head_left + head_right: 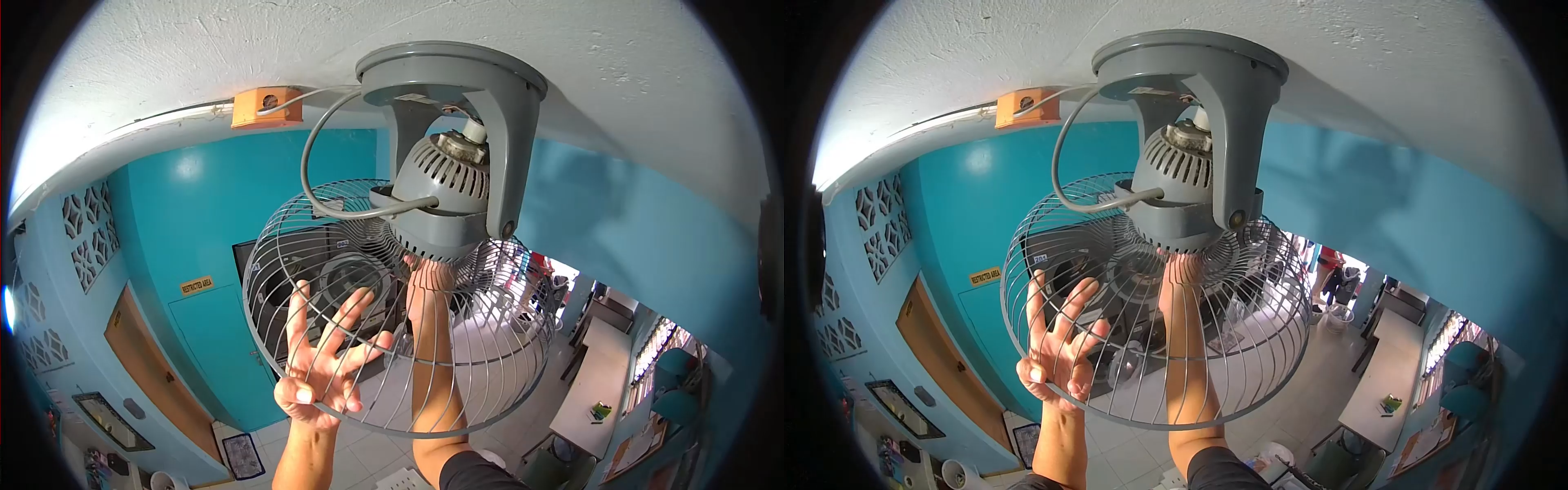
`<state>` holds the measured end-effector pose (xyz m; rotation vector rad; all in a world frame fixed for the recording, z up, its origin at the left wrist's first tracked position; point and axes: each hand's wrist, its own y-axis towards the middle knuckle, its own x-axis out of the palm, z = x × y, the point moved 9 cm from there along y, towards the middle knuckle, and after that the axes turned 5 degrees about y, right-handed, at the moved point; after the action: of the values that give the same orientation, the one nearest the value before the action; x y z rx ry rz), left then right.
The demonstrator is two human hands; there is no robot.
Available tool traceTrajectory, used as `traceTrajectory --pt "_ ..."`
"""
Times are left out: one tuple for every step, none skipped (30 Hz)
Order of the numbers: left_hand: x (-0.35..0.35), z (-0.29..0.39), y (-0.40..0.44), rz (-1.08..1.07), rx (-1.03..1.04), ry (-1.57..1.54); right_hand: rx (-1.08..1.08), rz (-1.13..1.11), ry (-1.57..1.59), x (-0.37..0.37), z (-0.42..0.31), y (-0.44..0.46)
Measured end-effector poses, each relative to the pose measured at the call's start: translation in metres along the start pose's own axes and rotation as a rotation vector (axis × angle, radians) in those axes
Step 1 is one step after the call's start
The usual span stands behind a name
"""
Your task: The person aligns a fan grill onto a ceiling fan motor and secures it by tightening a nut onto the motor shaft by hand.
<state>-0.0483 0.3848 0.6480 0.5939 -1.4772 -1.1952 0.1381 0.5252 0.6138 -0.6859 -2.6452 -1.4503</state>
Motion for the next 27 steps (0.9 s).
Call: traceTrajectory --pt "0.0 0.0 0.0 0.0 0.005 -0.004 -0.034 -0.146 -0.539 0.013 -0.011 -0.001" --pt "0.0 0.0 0.0 0.001 0.01 -0.009 -0.068 -0.293 -1.078 0.024 -0.015 -0.004" --pt "0.0 0.0 0.0 0.004 0.011 -0.008 -0.065 -0.295 -1.078 0.025 -0.025 -0.001" --pt "0.0 0.0 0.0 0.001 0.01 -0.005 0.003 -0.374 -1.065 0.029 -0.026 0.002" --pt "0.0 0.001 0.0 -0.001 0.01 -0.001 0.071 -0.453 -1.051 0.033 -0.022 0.002" --pt "0.0 0.001 0.0 0.0 0.013 0.0 0.072 -0.456 -1.051 0.033 -0.02 0.0" --pt "0.0 0.001 0.0 -0.002 0.013 -0.002 -0.062 -0.377 -1.138 0.032 -0.026 0.0" --pt "0.0 0.0 0.0 -0.005 0.011 -0.005 -0.197 -0.293 -1.22 0.03 -0.029 -0.003" --pt "0.0 0.0 -0.001 -0.004 0.009 -0.006 -0.782 0.02 -1.243 0.034 -0.071 -0.022" --pt "-0.001 0.0 -0.001 -0.007 0.009 0.002 -0.781 0.021 -1.245 0.032 -0.065 -0.023" --pt "0.0 0.0 -0.001 -0.011 0.01 0.011 -0.467 -0.005 -0.388 0.006 -0.049 -0.01" --pt "0.0 0.001 0.0 -0.012 0.01 0.012 -0.116 -0.032 0.455 0.004 -0.023 0.0" --pt "0.0 0.001 0.0 -0.01 0.008 0.012 0.275 -0.058 1.283 0.024 0.001 -0.001" --pt "0.0 0.001 0.0 -0.008 0.005 0.011 0.276 -0.059 1.285 0.021 0.005 0.002" --pt "0.0 0.001 0.0 -0.008 0.005 0.011 0.245 -0.207 1.213 0.02 0.005 0.006" --pt "0.001 0.0 0.0 -0.004 0.005 0.017 0.212 -0.35 1.134 0.022 0.004 0.006" --pt "0.001 0.0 0.0 -0.003 0.004 0.022 0.177 -0.367 1.07 0.02 0.01 0.006" --pt "0.001 0.0 0.0 -0.005 0.003 0.021 0.129 -0.31 1.011 0.014 0.017 0.007" --pt "-0.001 0.002 0.0 -0.005 0.001 0.026 0.078 -0.247 0.938 0.01 0.025 0.008" --pt "-0.001 0.002 0.0 -0.008 -0.001 0.032 0.029 -0.182 0.847 0.005 0.032 0.007" --pt "-0.001 0.003 0.0 -0.012 0.0 0.033 -0.017 -0.112 0.745 0.001 0.04 0.007" --pt "-0.001 0.002 0.0 -0.012 -0.004 0.031 -0.05 -0.045 0.628 -0.004 0.047 0.004" --pt "-0.001 0.002 0.0 -0.01 -0.009 0.029 -0.07 0.016 0.518 -0.007 0.054 0.002" --pt "-0.001 0.002 0.0 -0.009 -0.01 0.029 -0.072 0.049 0.449 -0.008 0.056 0.001" --pt "-0.001 0.002 0.0 -0.009 -0.006 0.027 -0.07 0.076 0.409 -0.008 0.059 -0.001" --pt "-0.001 0.003 0.0 -0.007 -0.003 0.023 -0.066 0.079 0.406 -0.008 0.061 -0.002" --pt "-0.001 0.003 0.0 -0.005 -0.003 0.023 -0.111 -0.008 0.61 -0.001 0.054 -0.001"
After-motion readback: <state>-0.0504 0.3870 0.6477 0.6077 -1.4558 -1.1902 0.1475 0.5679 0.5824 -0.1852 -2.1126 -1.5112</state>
